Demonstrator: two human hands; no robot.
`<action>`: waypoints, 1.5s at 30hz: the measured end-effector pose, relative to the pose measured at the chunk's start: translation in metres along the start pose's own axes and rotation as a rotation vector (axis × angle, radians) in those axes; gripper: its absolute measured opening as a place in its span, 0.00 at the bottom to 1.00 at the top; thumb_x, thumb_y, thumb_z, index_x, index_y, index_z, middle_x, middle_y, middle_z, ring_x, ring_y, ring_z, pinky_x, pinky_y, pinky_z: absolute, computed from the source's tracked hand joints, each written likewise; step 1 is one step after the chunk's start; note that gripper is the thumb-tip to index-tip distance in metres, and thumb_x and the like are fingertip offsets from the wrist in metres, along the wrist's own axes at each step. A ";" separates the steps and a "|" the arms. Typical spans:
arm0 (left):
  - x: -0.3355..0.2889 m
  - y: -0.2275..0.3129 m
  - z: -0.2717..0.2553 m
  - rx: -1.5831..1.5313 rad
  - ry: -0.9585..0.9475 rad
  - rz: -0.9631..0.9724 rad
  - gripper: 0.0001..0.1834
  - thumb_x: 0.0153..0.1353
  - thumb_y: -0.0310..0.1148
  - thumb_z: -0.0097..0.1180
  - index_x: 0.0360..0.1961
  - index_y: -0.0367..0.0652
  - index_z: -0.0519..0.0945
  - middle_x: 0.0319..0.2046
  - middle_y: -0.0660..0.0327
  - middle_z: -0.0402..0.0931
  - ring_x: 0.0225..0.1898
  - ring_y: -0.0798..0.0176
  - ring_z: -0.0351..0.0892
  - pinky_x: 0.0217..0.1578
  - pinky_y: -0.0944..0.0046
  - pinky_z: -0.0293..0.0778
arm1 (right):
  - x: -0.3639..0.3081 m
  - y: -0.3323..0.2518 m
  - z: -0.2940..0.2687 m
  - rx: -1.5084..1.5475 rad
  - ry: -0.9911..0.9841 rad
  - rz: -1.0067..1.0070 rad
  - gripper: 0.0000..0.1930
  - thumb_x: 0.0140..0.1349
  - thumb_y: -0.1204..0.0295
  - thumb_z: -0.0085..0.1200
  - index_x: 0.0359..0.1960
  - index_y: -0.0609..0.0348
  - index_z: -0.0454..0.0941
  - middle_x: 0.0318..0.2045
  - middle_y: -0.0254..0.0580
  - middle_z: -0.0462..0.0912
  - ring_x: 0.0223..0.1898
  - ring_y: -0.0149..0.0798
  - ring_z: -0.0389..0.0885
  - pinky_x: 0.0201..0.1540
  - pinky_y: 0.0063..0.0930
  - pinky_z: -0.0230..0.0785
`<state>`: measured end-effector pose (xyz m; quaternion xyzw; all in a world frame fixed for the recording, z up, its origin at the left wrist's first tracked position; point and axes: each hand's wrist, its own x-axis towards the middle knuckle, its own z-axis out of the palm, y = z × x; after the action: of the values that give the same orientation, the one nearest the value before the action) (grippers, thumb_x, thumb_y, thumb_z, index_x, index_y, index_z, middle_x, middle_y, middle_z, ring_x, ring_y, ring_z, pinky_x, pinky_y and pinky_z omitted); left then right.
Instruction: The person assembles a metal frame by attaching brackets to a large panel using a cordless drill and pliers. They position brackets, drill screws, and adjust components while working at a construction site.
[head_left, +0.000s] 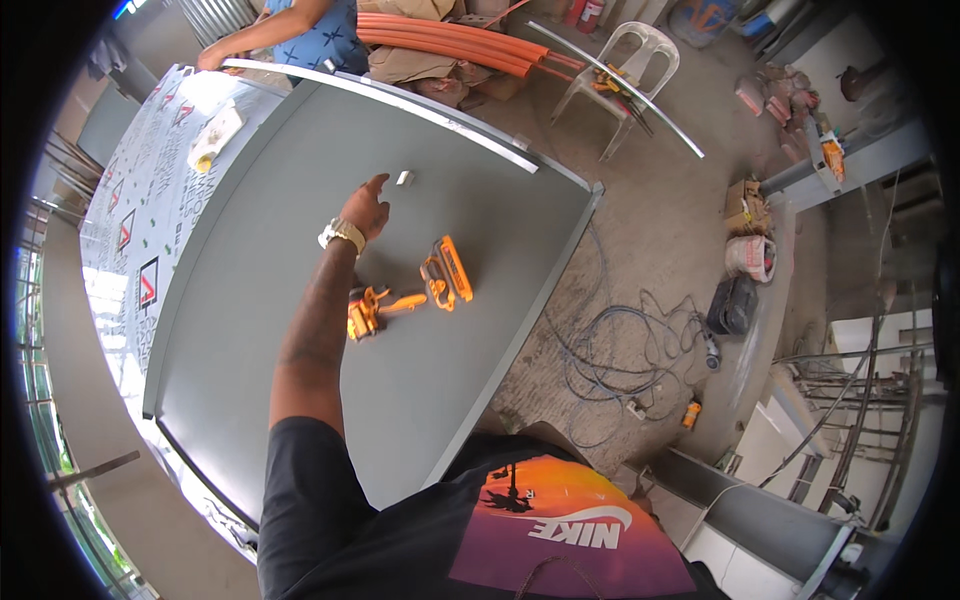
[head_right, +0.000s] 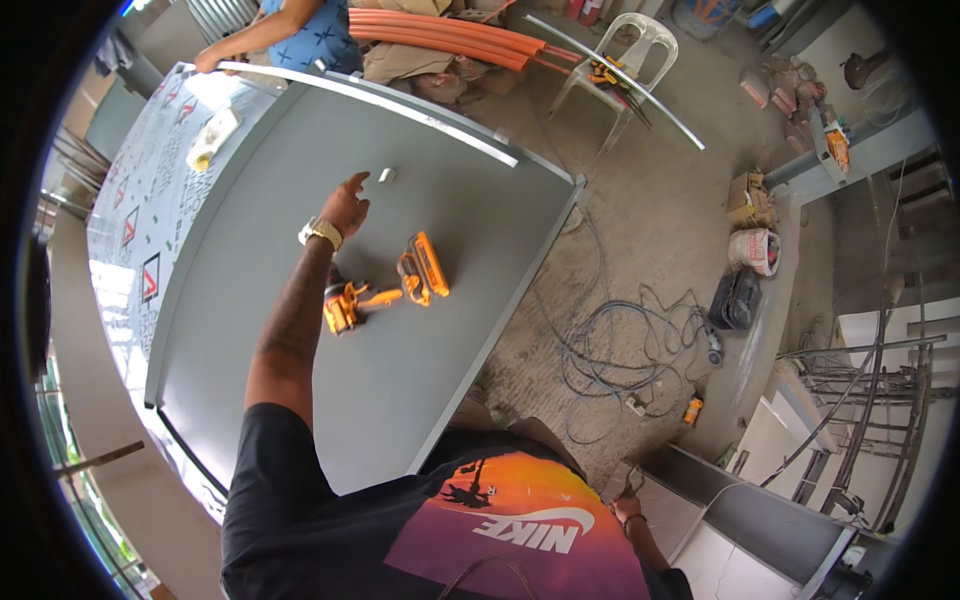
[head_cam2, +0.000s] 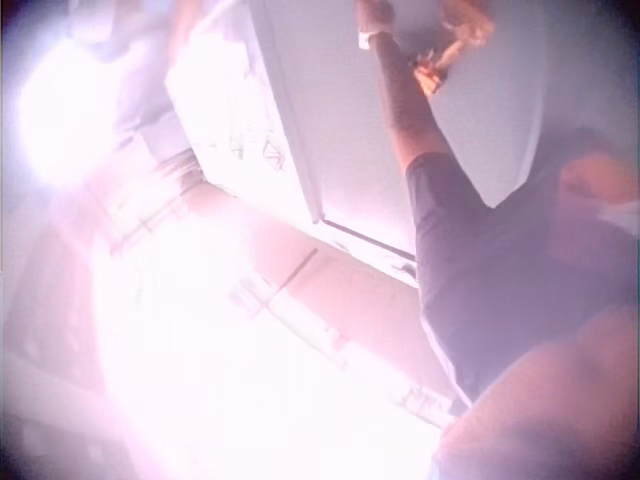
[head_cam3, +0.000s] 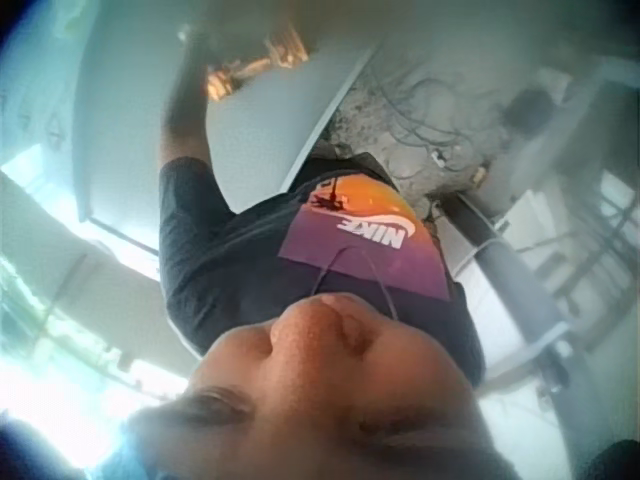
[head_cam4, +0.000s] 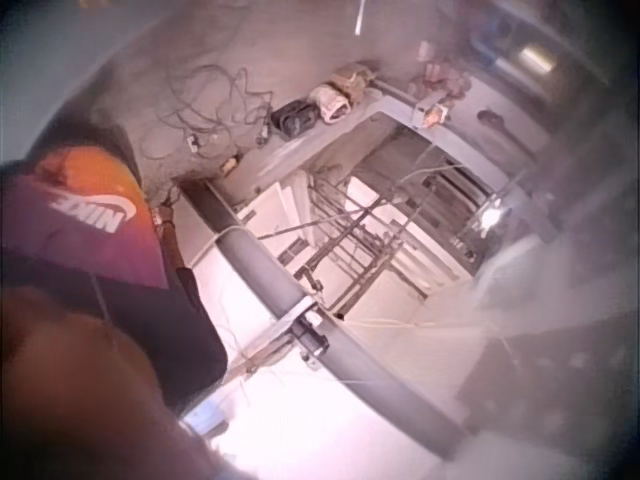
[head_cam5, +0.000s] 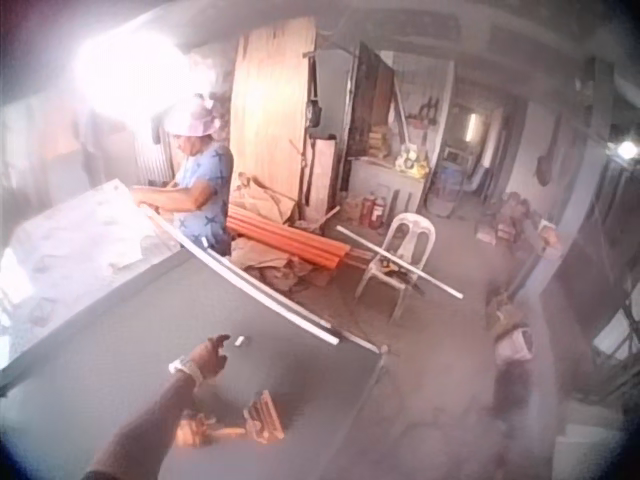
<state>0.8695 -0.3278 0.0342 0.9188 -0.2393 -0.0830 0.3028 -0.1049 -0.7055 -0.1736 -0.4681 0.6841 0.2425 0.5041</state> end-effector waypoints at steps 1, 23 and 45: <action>0.014 0.001 -0.004 0.063 -0.011 0.041 0.33 0.62 0.27 0.59 0.70 0.47 0.70 0.61 0.41 0.75 0.60 0.39 0.78 0.61 0.47 0.76 | -0.019 -0.016 0.002 0.047 0.019 -0.021 0.05 0.68 0.65 0.55 0.39 0.50 0.79 0.31 0.40 0.83 0.33 0.39 0.86 0.27 0.39 0.74; -0.236 0.200 0.032 -0.022 0.551 -0.106 0.28 0.57 0.31 0.72 0.60 0.44 0.81 0.39 0.56 0.85 0.40 0.54 0.85 0.47 0.57 0.80 | -0.033 -0.433 0.054 -0.738 -0.217 -0.928 0.12 0.65 0.67 0.58 0.42 0.64 0.83 0.40 0.51 0.87 0.46 0.54 0.85 0.50 0.45 0.75; -0.418 0.256 0.143 0.123 0.393 -0.768 0.16 0.63 0.43 0.66 0.46 0.45 0.86 0.36 0.55 0.86 0.44 0.48 0.84 0.51 0.49 0.77 | 0.029 -0.490 -0.012 -0.891 -0.351 -0.880 0.11 0.59 0.71 0.62 0.43 0.61 0.84 0.29 0.38 0.86 0.27 0.32 0.83 0.28 0.28 0.72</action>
<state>0.3628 -0.3763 0.0751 0.9557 0.1776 0.0013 0.2347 0.3216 -0.9441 -0.1267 -0.8223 0.1698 0.3466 0.4181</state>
